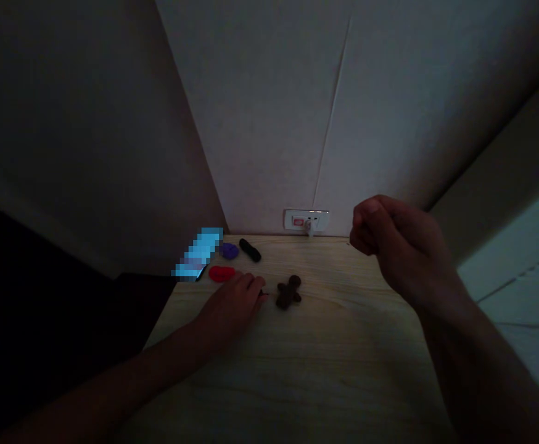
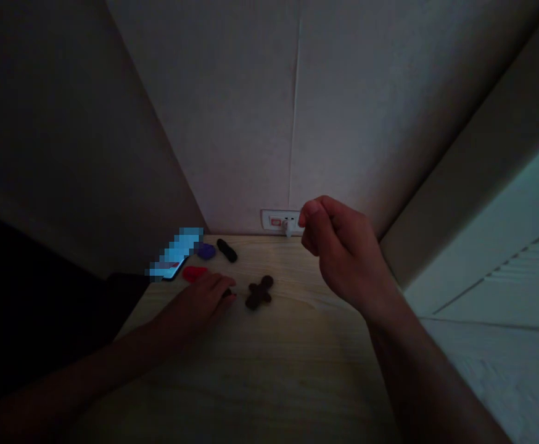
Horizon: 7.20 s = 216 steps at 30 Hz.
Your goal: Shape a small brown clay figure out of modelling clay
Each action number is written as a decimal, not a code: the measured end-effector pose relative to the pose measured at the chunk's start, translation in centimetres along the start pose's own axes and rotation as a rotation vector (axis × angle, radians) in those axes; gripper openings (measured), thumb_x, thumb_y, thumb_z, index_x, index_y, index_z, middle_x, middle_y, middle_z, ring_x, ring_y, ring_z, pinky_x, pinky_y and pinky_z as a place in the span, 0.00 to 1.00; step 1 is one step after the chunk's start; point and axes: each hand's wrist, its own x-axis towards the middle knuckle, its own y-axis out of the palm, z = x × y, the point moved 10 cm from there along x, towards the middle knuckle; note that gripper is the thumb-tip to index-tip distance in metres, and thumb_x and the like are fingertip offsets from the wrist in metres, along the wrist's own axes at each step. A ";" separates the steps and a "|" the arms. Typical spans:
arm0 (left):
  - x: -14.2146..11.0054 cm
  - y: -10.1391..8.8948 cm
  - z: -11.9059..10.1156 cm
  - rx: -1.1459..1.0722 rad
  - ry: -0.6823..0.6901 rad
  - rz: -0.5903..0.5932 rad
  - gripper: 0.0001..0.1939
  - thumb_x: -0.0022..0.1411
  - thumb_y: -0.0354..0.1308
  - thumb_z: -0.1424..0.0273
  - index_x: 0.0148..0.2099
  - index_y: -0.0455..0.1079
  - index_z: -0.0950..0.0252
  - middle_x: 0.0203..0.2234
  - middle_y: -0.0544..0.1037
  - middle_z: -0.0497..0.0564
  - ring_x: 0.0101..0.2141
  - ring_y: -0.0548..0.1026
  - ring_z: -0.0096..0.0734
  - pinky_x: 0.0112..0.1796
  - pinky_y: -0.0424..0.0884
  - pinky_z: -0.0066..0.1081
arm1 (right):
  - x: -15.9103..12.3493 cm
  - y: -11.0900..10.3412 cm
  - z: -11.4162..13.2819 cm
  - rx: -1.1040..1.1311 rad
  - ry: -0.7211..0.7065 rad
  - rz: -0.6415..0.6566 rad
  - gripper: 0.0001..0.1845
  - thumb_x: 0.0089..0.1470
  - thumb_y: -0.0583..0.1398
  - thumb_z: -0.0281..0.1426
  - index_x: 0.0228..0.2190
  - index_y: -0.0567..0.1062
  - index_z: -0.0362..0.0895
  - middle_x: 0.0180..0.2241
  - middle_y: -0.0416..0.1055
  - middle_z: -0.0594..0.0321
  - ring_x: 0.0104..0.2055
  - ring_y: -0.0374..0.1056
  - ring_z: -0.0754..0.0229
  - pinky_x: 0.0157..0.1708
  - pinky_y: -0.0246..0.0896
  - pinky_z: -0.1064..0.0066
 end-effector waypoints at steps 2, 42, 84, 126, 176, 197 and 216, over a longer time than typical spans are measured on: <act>0.0 0.9 0.0 0.033 0.022 0.002 0.12 0.73 0.48 0.71 0.50 0.72 0.68 0.46 0.78 0.61 0.47 0.75 0.48 0.51 0.72 0.48 | 0.0 0.3 -0.2 0.027 0.032 0.004 0.23 0.66 0.58 0.48 0.25 0.69 0.46 0.19 0.51 0.71 0.20 0.48 0.66 0.18 0.42 0.70; 2.8 0.0 -5.2 -1.847 -0.229 -0.172 0.15 0.62 0.65 0.60 0.36 0.74 0.69 0.29 0.78 0.51 0.27 0.75 0.29 0.28 0.73 0.30 | -5.7 3.9 -5.0 -0.227 -0.062 0.303 0.07 0.65 0.62 0.31 0.43 0.80 0.45 0.38 0.80 0.59 0.39 0.75 0.58 0.41 0.69 0.67; -1.5 8.5 -7.0 -2.055 -0.368 0.151 0.21 0.42 0.80 0.58 0.29 0.76 0.66 0.20 0.80 0.48 0.20 0.75 0.25 0.25 0.70 0.25 | -11.7 6.2 -7.2 0.040 -0.002 0.410 0.14 0.58 0.68 0.26 0.45 0.84 0.52 0.33 0.75 0.61 0.32 0.73 0.61 0.30 0.70 0.71; -2.3 4.7 -3.8 -1.690 -0.478 -0.163 0.04 0.49 0.74 0.73 0.29 0.83 0.60 0.18 0.80 0.47 0.21 0.75 0.26 0.25 0.71 0.25 | -12.2 5.8 -10.4 0.193 0.334 0.285 0.03 0.52 0.72 0.30 0.31 0.84 0.46 0.28 0.80 0.62 0.27 0.74 0.64 0.26 0.71 0.75; -2.2 4.7 -4.6 -1.610 -0.384 -0.089 0.05 0.61 0.66 0.68 0.35 0.75 0.64 0.25 0.79 0.46 0.28 0.77 0.28 0.33 0.73 0.26 | -12.3 4.5 -7.8 -0.165 0.080 0.142 0.03 0.54 0.70 0.27 0.33 0.81 0.44 0.27 0.79 0.63 0.25 0.74 0.65 0.26 0.69 0.77; -2.0 4.1 -4.2 -1.581 -0.371 -0.185 0.05 0.64 0.64 0.68 0.39 0.73 0.64 0.29 0.79 0.46 0.27 0.79 0.27 0.33 0.75 0.28 | -12.7 6.8 -11.6 0.285 0.511 0.207 0.16 0.58 0.67 0.42 0.29 0.77 0.42 0.21 0.72 0.66 0.19 0.63 0.68 0.19 0.59 0.77; -2.1 4.1 -3.7 -1.528 -0.424 -0.166 0.05 0.60 0.67 0.68 0.36 0.78 0.64 0.24 0.81 0.47 0.27 0.78 0.31 0.32 0.74 0.30 | -13.0 6.6 -12.5 0.397 0.592 0.108 0.11 0.45 0.76 0.35 0.25 0.82 0.44 0.22 0.77 0.65 0.18 0.64 0.69 0.16 0.60 0.79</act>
